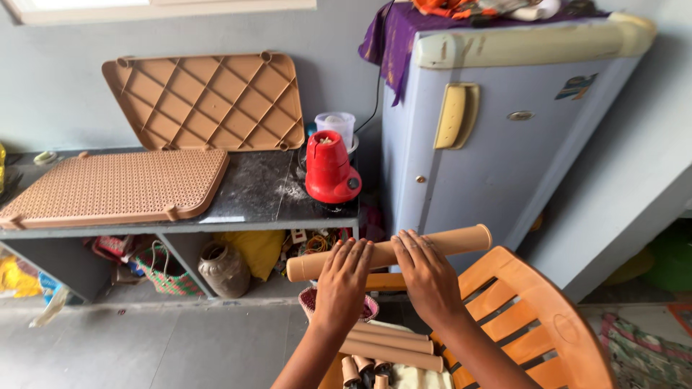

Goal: The person assembles a plastic stool by inserting cylindrical cardboard tubes into the leg sockets and attaching black plastic feet. They handle the tubes and feet one at a time, aligning and pressing them into place on the inverted stool frame.

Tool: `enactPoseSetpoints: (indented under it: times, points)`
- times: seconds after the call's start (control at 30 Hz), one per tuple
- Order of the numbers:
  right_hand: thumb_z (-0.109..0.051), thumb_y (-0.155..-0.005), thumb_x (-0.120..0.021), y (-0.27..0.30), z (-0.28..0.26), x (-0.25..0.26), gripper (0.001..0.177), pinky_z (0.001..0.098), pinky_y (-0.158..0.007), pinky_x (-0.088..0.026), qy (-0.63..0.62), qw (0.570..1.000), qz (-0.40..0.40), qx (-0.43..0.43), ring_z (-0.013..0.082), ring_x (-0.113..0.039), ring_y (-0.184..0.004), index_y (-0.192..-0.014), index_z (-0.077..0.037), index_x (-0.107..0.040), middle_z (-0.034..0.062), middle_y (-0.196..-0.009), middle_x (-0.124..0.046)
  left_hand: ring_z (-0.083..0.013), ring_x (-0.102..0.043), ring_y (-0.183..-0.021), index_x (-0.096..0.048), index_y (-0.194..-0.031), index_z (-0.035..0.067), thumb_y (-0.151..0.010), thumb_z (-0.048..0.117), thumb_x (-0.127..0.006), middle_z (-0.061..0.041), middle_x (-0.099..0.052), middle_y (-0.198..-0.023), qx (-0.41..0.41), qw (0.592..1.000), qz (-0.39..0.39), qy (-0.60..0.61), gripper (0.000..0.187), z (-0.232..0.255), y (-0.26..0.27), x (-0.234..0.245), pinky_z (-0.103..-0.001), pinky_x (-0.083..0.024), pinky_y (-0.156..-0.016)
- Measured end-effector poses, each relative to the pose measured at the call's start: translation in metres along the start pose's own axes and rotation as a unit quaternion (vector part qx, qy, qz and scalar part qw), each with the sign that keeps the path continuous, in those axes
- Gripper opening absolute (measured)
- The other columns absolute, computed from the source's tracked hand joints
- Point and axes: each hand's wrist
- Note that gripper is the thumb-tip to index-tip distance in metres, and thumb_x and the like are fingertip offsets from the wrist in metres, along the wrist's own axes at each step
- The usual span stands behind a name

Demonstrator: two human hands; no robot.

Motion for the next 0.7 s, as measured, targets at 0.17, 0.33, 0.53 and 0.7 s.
enactPoseSetpoints:
  times: [0.17, 0.33, 0.53, 0.7]
  points:
    - [0.002, -0.087, -0.057, 0.024, 0.0, -0.03, 0.043, 0.0429, -0.11, -0.046, -0.02, 1.0, -0.02, -0.006, 0.0314, -0.061, -0.127, -0.13, 0.003, -0.062, 0.0182, -0.132, -0.066, -0.0356, -0.053, -0.135, -0.054, -0.141, -0.004, -0.083, 0.002, -0.057, -0.018, -0.061, -0.141, 0.015, 1.0, -0.021, 0.0, 0.059, -0.003, 0.026, -0.029, -0.048, -0.034, -0.12]
    - [0.002, -0.086, -0.056, 0.058, -0.004, -0.064, 0.044, 0.0437, -0.11, -0.046, -0.048, 0.997, -0.057, -0.026, 0.0313, -0.06, -0.126, -0.13, 0.002, -0.062, 0.0169, -0.131, -0.066, -0.0364, -0.052, -0.133, -0.054, -0.141, -0.005, -0.086, 0.013, -0.062, -0.019, -0.06, -0.141, 0.028, 0.998, -0.037, 0.043, 0.058, -0.007, 0.064, -0.061, -0.05, -0.033, -0.118]
    - [0.002, -0.086, -0.055, 0.098, -0.008, -0.107, 0.046, 0.0448, -0.11, -0.046, -0.063, 0.995, -0.065, -0.038, 0.0328, -0.061, -0.127, -0.132, 0.002, -0.061, 0.0177, -0.133, -0.065, -0.0343, -0.051, -0.139, -0.055, -0.142, -0.004, -0.09, 0.006, -0.054, -0.018, -0.058, -0.145, 0.028, 0.997, -0.061, 0.031, 0.054, -0.013, 0.098, -0.087, -0.049, -0.034, -0.121]
    - [-0.001, -0.089, -0.055, 0.13, -0.012, -0.144, 0.046, 0.0411, -0.109, -0.045, -0.069, 0.992, -0.082, -0.068, 0.0317, -0.059, -0.128, -0.135, 0.001, -0.059, 0.018, -0.136, -0.062, -0.0362, -0.051, -0.139, -0.054, -0.143, -0.006, -0.089, 0.007, -0.053, -0.019, -0.058, -0.144, 0.011, 0.995, -0.075, 0.062, 0.056, -0.021, 0.114, -0.107, -0.05, -0.032, -0.12]
Point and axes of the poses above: each hand's wrist, its own y-axis away from the middle knuckle, its own x-axis out of the back of the hand, z = x × y
